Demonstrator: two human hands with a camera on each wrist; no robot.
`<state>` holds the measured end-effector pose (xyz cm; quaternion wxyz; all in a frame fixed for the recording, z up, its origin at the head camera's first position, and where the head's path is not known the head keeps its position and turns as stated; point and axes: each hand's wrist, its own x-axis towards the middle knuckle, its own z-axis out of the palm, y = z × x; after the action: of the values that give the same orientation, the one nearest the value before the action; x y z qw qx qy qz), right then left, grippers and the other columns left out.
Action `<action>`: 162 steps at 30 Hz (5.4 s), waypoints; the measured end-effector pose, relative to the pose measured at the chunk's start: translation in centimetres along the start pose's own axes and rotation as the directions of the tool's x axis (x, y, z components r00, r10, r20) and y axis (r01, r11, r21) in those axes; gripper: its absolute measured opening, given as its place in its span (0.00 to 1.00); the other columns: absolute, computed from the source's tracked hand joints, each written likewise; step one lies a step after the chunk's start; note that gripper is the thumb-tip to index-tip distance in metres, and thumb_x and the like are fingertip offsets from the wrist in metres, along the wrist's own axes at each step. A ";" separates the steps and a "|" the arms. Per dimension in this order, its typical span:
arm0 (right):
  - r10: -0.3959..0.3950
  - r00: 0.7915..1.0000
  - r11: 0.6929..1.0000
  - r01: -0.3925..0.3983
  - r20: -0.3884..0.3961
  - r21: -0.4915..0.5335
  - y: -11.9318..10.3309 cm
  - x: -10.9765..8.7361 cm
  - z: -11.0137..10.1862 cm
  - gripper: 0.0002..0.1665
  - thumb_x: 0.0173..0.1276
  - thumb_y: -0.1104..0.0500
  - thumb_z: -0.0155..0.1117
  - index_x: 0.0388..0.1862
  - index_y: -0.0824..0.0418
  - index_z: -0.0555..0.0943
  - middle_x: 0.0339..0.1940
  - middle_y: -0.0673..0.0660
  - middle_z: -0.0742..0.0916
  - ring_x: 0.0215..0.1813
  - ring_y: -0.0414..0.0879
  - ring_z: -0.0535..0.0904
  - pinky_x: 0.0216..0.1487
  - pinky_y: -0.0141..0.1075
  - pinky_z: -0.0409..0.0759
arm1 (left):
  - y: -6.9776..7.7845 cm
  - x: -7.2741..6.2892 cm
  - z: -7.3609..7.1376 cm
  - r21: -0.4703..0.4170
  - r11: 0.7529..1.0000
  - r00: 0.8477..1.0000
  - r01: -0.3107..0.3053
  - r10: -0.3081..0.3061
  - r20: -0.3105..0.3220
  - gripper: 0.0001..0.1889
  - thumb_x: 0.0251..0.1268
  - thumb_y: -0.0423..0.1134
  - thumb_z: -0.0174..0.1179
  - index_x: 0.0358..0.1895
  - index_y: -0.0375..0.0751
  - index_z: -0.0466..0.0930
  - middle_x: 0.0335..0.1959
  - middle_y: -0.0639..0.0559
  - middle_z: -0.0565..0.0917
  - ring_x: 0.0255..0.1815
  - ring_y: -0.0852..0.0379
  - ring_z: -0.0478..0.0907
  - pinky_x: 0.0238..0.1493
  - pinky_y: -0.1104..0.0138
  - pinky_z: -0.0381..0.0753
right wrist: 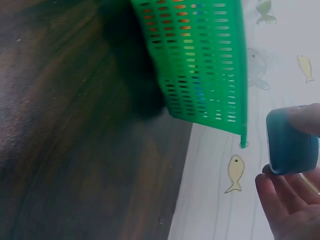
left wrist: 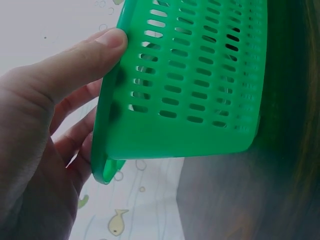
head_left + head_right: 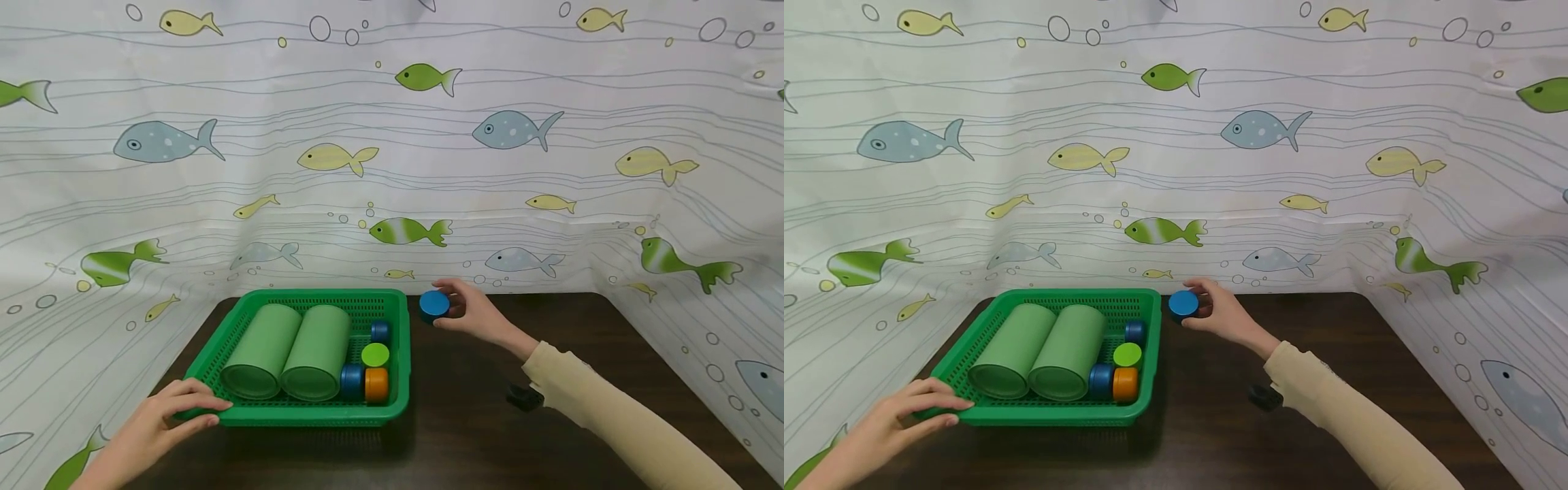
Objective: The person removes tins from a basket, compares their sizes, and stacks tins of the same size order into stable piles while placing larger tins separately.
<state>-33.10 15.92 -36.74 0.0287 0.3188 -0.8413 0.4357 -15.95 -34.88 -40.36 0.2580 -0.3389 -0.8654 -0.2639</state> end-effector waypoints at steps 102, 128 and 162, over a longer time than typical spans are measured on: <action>0.162 0.945 0.983 -0.131 0.283 -0.127 5.8 -3.3 3.4 0.34 0.61 0.55 0.74 0.66 0.56 0.75 0.65 0.62 0.80 0.64 0.59 0.76 0.63 0.58 0.75 | 0.0 0.0 0.1 -0.001 1.000 1.000 0.005 -0.005 -0.019 0.26 0.38 0.21 0.74 0.44 0.52 0.88 0.40 0.66 0.78 0.42 0.75 0.69 0.37 0.80 0.68; 0.147 0.939 0.986 -0.115 0.312 -0.118 5.9 -3.4 3.5 0.35 0.61 0.55 0.73 0.68 0.55 0.74 0.65 0.61 0.79 0.64 0.59 0.76 0.63 0.56 0.76 | 0.1 -0.5 0.2 0.001 1.000 1.000 0.020 -0.020 -0.016 0.27 0.38 0.21 0.74 0.44 0.53 0.88 0.40 0.66 0.78 0.42 0.75 0.69 0.37 0.81 0.68; 0.170 0.933 0.982 -0.135 0.317 -0.130 6.0 -3.4 3.3 0.36 0.62 0.54 0.73 0.68 0.56 0.73 0.66 0.60 0.79 0.64 0.56 0.75 0.64 0.56 0.75 | 0.0 0.7 -0.5 0.016 0.999 0.999 -0.039 0.039 0.034 0.30 0.34 0.22 0.75 0.43 0.57 0.86 0.39 0.71 0.78 0.41 0.76 0.73 0.38 0.83 0.71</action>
<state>-33.02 17.63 -44.14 -0.1281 0.3181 -0.8786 0.3325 -16.26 -34.87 -39.48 0.2513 -0.3578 -0.8651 -0.2456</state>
